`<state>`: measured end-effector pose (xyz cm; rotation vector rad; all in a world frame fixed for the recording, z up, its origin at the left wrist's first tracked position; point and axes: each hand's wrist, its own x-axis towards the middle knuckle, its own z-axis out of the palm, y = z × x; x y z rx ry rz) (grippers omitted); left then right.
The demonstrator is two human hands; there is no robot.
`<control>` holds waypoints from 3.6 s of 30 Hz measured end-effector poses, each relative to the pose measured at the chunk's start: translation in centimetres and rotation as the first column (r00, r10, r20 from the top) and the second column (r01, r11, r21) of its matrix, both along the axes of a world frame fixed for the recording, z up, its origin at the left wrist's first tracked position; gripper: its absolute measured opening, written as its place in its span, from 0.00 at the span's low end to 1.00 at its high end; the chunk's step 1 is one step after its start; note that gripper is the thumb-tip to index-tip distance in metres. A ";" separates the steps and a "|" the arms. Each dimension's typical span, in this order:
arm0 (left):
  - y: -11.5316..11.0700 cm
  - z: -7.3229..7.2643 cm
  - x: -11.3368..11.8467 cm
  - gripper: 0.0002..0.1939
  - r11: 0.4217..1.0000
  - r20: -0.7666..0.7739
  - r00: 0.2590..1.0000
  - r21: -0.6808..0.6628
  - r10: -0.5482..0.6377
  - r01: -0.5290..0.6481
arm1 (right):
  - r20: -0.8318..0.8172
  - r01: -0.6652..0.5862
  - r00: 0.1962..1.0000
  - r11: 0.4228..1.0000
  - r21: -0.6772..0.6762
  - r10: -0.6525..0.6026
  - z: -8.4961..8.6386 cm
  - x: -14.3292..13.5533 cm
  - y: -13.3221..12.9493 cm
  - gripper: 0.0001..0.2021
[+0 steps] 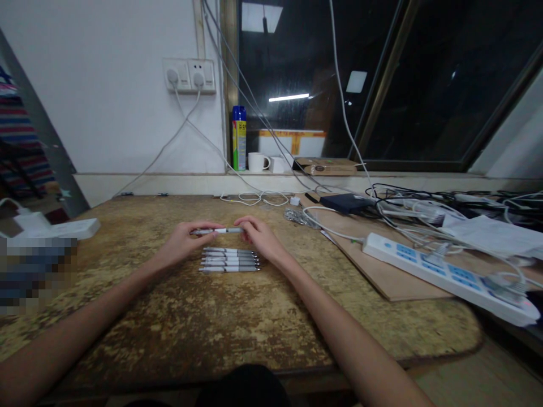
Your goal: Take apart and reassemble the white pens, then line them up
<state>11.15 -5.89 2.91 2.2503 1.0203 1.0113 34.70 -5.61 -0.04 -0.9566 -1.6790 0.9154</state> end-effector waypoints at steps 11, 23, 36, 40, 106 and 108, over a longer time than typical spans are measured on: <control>-0.2 0.2 0.1 0.17 0.999 0.009 0.999 -0.016 -0.030 0.030 | 0.006 -0.038 0.999 0.999 0.014 0.038 1.0 -0.4 -1.1 0.12; -0.3 0.2 0.2 0.17 1.000 -0.012 1.000 0.005 -0.023 0.023 | 0.035 -0.051 0.998 0.999 0.000 0.051 1.1 -0.2 -1.0 0.14; -0.8 0.6 0.5 0.16 0.999 0.004 0.999 -0.012 -0.052 0.052 | 0.046 -0.065 0.997 0.998 -0.015 0.065 1.3 -0.2 -1.3 0.17; -0.4 0.3 0.4 0.17 0.999 0.036 0.998 -0.021 -0.043 0.044 | 0.050 -0.042 0.998 0.996 0.078 0.039 1.5 -0.4 -1.5 0.13; 3.4 -2.3 -0.9 0.27 0.947 0.320 0.947 -0.310 0.023 0.082 | -0.919 -0.325 0.378 0.945 -0.016 0.115 3.9 1.4 -1.8 0.14; 3.6 -2.4 -1.0 0.26 0.948 0.320 0.947 -0.308 0.029 0.075 | -0.930 -0.330 0.348 0.944 -0.006 0.116 4.1 1.6 -1.9 0.14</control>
